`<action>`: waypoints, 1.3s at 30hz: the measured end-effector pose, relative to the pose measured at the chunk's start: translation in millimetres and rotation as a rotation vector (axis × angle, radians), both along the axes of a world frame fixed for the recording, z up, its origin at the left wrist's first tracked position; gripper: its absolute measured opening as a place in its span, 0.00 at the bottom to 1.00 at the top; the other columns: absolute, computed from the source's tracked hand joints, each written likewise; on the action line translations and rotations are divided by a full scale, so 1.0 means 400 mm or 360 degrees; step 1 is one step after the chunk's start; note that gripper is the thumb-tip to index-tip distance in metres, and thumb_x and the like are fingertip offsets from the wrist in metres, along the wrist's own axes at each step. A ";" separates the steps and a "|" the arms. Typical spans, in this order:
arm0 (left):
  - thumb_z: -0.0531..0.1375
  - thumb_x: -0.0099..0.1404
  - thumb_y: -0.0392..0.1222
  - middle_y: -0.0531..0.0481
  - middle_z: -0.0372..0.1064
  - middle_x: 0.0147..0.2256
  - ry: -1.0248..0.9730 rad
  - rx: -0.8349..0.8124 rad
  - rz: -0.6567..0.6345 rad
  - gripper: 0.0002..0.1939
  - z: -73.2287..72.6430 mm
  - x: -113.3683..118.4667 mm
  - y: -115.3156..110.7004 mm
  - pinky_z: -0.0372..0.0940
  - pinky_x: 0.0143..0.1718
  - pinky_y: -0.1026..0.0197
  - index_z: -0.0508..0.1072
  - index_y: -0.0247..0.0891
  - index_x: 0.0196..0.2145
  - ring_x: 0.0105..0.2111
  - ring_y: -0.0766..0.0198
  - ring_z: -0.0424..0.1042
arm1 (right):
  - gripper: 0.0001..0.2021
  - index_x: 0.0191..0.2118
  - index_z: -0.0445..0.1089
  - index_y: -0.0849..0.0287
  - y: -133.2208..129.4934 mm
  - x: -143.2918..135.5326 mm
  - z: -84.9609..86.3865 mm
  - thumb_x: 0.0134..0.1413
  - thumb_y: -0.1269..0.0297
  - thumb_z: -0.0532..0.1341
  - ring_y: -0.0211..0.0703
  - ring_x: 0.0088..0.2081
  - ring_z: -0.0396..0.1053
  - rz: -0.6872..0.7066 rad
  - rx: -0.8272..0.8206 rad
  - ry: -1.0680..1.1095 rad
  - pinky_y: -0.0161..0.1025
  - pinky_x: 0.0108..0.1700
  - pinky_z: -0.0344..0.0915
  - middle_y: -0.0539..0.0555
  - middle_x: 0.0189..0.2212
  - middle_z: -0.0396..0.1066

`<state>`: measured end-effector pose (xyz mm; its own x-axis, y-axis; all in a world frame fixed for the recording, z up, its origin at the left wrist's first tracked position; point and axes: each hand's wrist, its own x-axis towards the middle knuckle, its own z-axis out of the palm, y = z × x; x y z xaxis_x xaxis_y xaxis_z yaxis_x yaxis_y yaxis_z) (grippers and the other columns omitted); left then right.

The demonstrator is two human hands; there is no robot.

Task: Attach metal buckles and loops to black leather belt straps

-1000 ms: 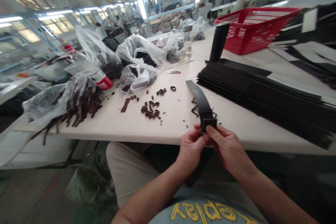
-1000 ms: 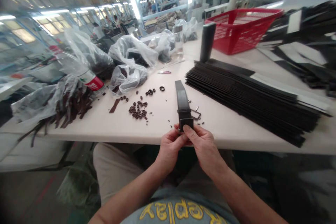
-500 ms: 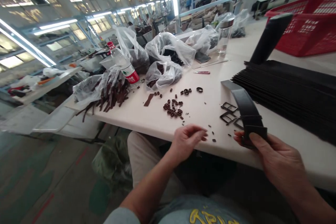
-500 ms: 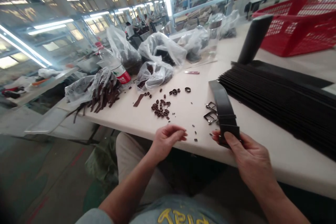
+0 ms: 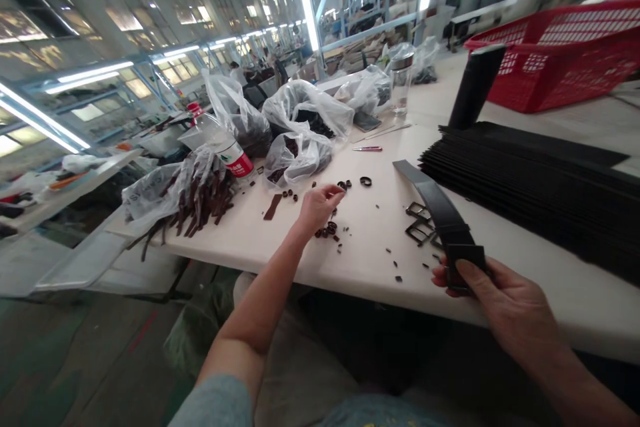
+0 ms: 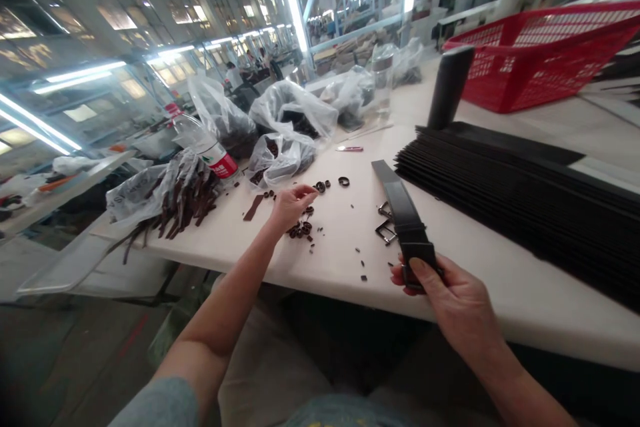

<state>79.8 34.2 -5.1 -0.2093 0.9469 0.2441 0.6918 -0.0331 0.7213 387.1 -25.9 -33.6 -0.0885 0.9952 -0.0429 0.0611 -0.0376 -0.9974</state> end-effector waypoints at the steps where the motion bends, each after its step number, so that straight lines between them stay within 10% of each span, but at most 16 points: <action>1: 0.62 0.62 0.40 0.48 0.77 0.33 0.0093 -0.0027 -0.0032 0.07 0.003 0.018 0.036 0.66 0.41 0.61 0.81 0.39 0.35 0.33 0.63 0.74 | 0.26 0.33 0.75 0.57 -0.001 0.000 -0.003 0.43 0.36 0.68 0.49 0.25 0.78 0.0016 -0.0027 0.0026 0.40 0.28 0.78 0.57 0.26 0.79; 8: 0.67 0.59 0.41 0.41 0.78 0.42 0.0479 -0.0259 -0.0075 0.08 -0.018 0.103 0.216 0.63 0.53 0.55 0.82 0.40 0.37 0.45 0.53 0.74 | 0.30 0.34 0.74 0.59 -0.003 0.004 -0.018 0.41 0.33 0.68 0.49 0.26 0.77 0.0121 -0.0149 0.0108 0.38 0.26 0.74 0.58 0.26 0.79; 15: 0.65 0.55 0.32 0.40 0.80 0.36 0.0314 -0.0290 -0.0043 0.04 -0.042 0.124 0.249 0.64 0.51 0.53 0.80 0.38 0.27 0.44 0.51 0.75 | 0.30 0.33 0.74 0.60 -0.001 0.005 -0.020 0.44 0.33 0.66 0.45 0.25 0.75 0.0257 -0.0100 0.0066 0.36 0.25 0.71 0.57 0.25 0.77; 20: 0.62 0.58 0.39 0.47 0.76 0.26 -0.0179 -0.0256 -0.0158 0.06 -0.036 0.151 0.175 0.69 0.37 0.58 0.77 0.35 0.31 0.29 0.60 0.77 | 0.27 0.33 0.73 0.60 -0.001 0.006 -0.019 0.47 0.37 0.67 0.42 0.24 0.73 0.0282 -0.0119 0.0135 0.34 0.23 0.67 0.56 0.25 0.77; 28: 0.70 0.53 0.46 0.50 0.75 0.29 -0.1246 -0.0133 -0.0511 0.13 -0.035 0.253 -0.111 0.68 0.34 0.63 0.75 0.36 0.31 0.29 0.66 0.74 | 0.27 0.31 0.72 0.61 0.008 0.004 0.002 0.41 0.38 0.70 0.35 0.18 0.66 0.0236 -0.0257 0.0274 0.31 0.18 0.59 0.52 0.20 0.73; 39: 0.65 0.62 0.41 0.47 0.74 0.37 -0.0843 0.0120 -0.0658 0.07 -0.056 0.315 -0.173 0.69 0.35 0.64 0.73 0.36 0.29 0.34 0.65 0.72 | 0.24 0.34 0.74 0.61 0.001 -0.008 -0.001 0.48 0.41 0.68 0.36 0.19 0.67 0.0274 -0.0126 0.0168 0.32 0.20 0.64 0.51 0.21 0.73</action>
